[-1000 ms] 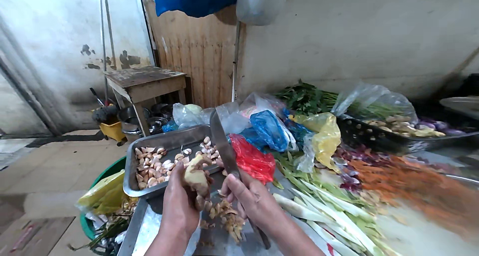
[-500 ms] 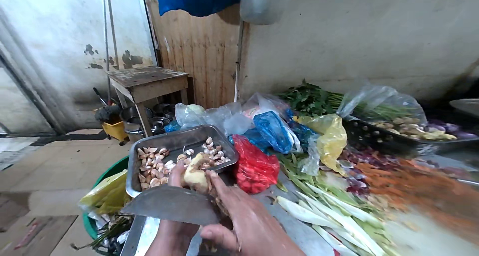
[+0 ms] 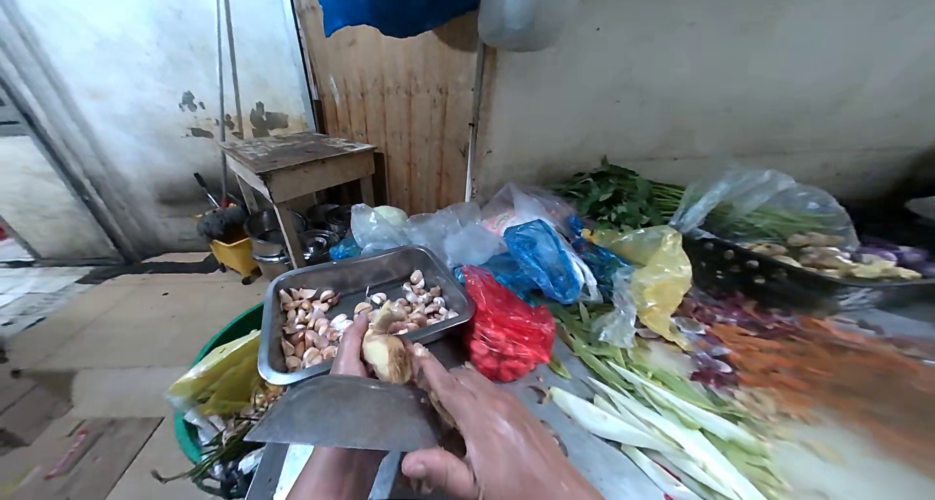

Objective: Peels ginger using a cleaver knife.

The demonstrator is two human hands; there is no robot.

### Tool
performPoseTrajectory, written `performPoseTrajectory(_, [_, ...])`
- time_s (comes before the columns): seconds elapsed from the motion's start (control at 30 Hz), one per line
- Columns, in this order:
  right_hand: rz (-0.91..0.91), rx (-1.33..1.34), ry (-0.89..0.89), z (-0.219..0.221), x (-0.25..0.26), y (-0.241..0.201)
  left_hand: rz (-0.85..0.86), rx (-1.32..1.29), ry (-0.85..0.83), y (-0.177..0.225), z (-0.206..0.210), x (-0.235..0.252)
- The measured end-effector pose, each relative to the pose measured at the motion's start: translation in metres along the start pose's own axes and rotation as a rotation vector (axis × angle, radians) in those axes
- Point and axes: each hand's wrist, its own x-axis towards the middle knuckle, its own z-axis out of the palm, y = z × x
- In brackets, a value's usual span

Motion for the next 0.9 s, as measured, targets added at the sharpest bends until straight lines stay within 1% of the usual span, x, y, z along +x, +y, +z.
performPoseTrajectory(0.03, [-0.002,-0.005,0.021,0.001,0.000,0.002,0.036,-0.091,-0.061,-0.006,-0.005,-0.003])
performPoseTrajectory(0.07, [-0.005,-0.006,0.040,0.001,0.000,0.003,0.080,-0.121,-0.108,-0.010,-0.008,-0.006])
performPoseTrajectory(0.17, [-0.008,-0.007,0.101,0.001,0.001,0.006,0.242,0.014,-0.140,-0.015,-0.008,-0.008])
performPoseTrajectory(0.23, [-0.014,0.006,0.158,0.002,0.001,0.010,0.257,0.053,-0.172,-0.016,-0.008,-0.007])
performPoseTrajectory(0.3, [0.012,0.082,0.150,0.003,0.000,0.014,0.212,0.020,-0.153,-0.017,-0.007,-0.007])
performPoseTrajectory(0.4, [0.074,0.297,0.102,-0.001,0.002,0.019,0.139,-0.006,-0.126,-0.017,-0.006,-0.007])
performPoseTrajectory(0.47, [0.088,0.487,0.108,-0.002,0.004,0.022,0.003,0.005,-0.124,-0.009,-0.004,-0.008])
performPoseTrajectory(0.53, [0.163,0.760,0.052,-0.007,0.004,0.023,-0.137,0.011,-0.161,-0.006,-0.003,-0.007])
performPoseTrajectory(0.6, [0.261,0.977,-0.017,-0.013,0.003,0.023,-0.184,0.014,-0.224,-0.008,-0.005,-0.008])
performPoseTrajectory(0.63, [0.289,1.028,-0.034,-0.014,0.002,0.024,-0.188,0.019,-0.247,-0.009,-0.004,-0.010])
performPoseTrajectory(0.7, [0.296,1.044,-0.048,-0.014,0.002,0.025,-0.188,0.041,-0.258,-0.010,-0.003,-0.013])
performPoseTrajectory(0.77, [0.283,1.004,-0.052,-0.013,0.002,0.026,-0.190,0.042,-0.244,-0.011,-0.001,-0.015])
performPoseTrajectory(0.9, [0.259,0.939,-0.019,-0.012,0.003,0.026,-0.224,-0.021,-0.261,-0.015,0.001,-0.018])
